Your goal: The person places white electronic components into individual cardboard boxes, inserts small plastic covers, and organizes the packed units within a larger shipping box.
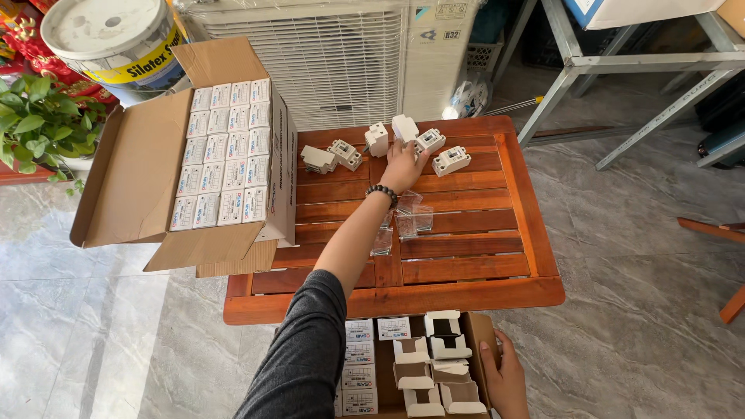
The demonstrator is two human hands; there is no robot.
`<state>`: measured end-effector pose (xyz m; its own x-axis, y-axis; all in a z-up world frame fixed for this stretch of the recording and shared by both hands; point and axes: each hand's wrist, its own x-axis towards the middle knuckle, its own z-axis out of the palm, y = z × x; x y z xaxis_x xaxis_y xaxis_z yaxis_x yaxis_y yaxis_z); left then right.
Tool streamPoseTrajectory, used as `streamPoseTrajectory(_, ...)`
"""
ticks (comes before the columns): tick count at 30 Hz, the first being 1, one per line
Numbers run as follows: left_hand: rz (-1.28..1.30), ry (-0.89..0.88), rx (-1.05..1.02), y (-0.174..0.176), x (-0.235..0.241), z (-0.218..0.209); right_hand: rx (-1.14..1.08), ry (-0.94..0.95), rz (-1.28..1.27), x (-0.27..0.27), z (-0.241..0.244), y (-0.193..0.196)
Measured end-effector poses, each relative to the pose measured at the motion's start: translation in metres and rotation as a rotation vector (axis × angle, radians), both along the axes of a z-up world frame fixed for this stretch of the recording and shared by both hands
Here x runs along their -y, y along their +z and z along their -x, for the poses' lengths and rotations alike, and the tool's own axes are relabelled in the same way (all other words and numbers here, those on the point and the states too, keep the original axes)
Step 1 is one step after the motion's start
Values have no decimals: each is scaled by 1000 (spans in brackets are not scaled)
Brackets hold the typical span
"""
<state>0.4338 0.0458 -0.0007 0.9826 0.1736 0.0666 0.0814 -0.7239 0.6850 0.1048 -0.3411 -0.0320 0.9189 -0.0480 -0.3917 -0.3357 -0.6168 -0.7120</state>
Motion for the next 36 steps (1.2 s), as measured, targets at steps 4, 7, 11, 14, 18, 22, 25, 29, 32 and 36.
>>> streamPoseTrajectory(4, 162, 116, 60, 7, 10, 4, -28, -1, -10, -2, 0, 9)
streamPoseTrajectory(7, 282, 239, 52, 6, 13, 2, -50, -8, -57, -6, 3, 20)
streamPoseTrajectory(11, 247, 349, 40, -5, 14, -7, -72, -28, -44, -7, 4, 21)
streamPoseTrajectory(14, 192, 383, 41, -7, 12, -8, -69, -31, -43, -7, 4, 20)
streamPoseTrajectory(18, 194, 367, -118, 17, 9, 0, -78, -43, -59, -11, 4, 29)
streamPoseTrajectory(22, 191, 370, -85, 2, 4, -7, -79, -46, -46, -9, 3, 27)
streamPoseTrajectory(25, 247, 363, -38, -6, -5, -2, -80, -29, -31, -9, 2, 29)
streamPoseTrajectory(29, 203, 170, 229, 28, -23, 44, -84, 136, 127, -2, -11, 30)
streamPoseTrajectory(32, 268, 65, 166, 41, -34, 67, -158, 240, 263, -6, -27, 56)
streamPoseTrajectory(36, 442, 30, 41, 25, -30, 48, -138, 384, 409, -14, -47, 80)
